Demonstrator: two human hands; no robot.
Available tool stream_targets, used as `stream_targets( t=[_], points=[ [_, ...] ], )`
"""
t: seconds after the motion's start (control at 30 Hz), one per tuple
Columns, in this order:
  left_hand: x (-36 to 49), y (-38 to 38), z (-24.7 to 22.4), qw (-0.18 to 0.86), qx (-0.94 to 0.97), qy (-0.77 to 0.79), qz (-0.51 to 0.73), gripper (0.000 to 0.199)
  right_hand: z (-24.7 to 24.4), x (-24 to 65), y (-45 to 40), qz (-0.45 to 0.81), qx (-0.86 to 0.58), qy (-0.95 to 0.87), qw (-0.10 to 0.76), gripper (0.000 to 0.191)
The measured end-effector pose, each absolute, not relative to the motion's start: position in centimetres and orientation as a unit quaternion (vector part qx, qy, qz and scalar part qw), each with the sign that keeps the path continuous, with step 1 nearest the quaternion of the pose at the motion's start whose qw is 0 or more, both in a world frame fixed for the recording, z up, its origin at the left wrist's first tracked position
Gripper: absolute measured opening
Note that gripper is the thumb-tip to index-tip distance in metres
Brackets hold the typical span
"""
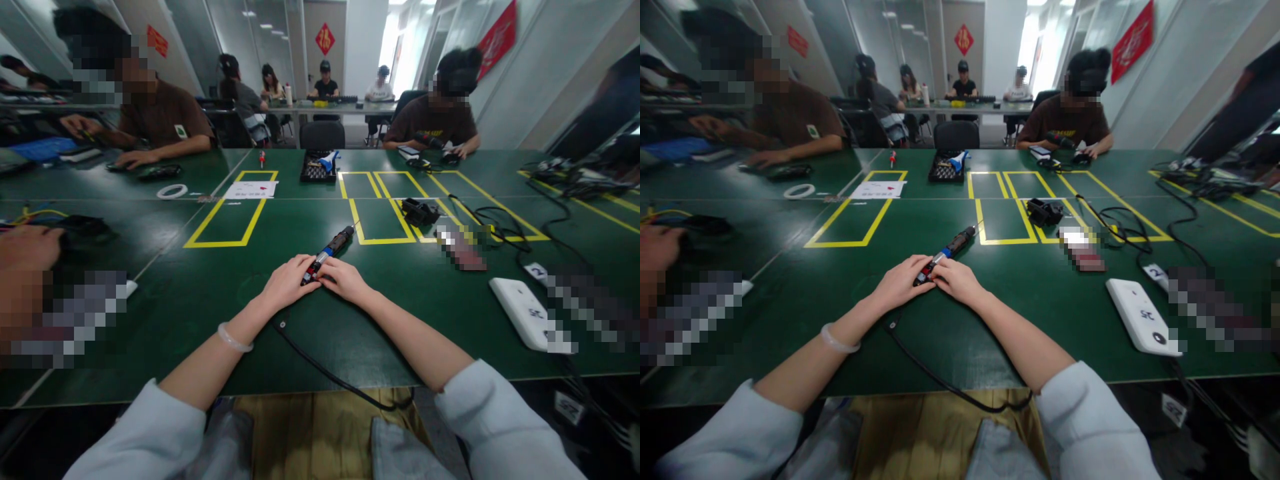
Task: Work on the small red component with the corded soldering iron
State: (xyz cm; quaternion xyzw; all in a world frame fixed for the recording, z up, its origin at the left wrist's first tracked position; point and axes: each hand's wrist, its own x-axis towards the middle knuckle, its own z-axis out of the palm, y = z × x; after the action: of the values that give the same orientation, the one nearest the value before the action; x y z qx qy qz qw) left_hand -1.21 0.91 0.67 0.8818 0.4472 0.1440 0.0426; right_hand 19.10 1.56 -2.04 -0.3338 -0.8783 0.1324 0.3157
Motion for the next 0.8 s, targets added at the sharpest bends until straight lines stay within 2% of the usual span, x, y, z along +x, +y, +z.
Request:
stream_targets(
  t=[0.47, 0.8],
  points=[
    [-1.8, 2.1, 1.2, 0.047, 0.870, 0.477, 0.118, 0.052, -1.2, 19.4, 1.1, 0.123, -0.365, -0.866, 0.318, 0.012],
    [-9.5, 6.8, 0.5, 0.056, 0.781, 0.616, 0.087, 0.063, -1.0, 19.6, 1.0, 0.121, -0.383, -0.869, 0.288, 0.013]
  ],
)
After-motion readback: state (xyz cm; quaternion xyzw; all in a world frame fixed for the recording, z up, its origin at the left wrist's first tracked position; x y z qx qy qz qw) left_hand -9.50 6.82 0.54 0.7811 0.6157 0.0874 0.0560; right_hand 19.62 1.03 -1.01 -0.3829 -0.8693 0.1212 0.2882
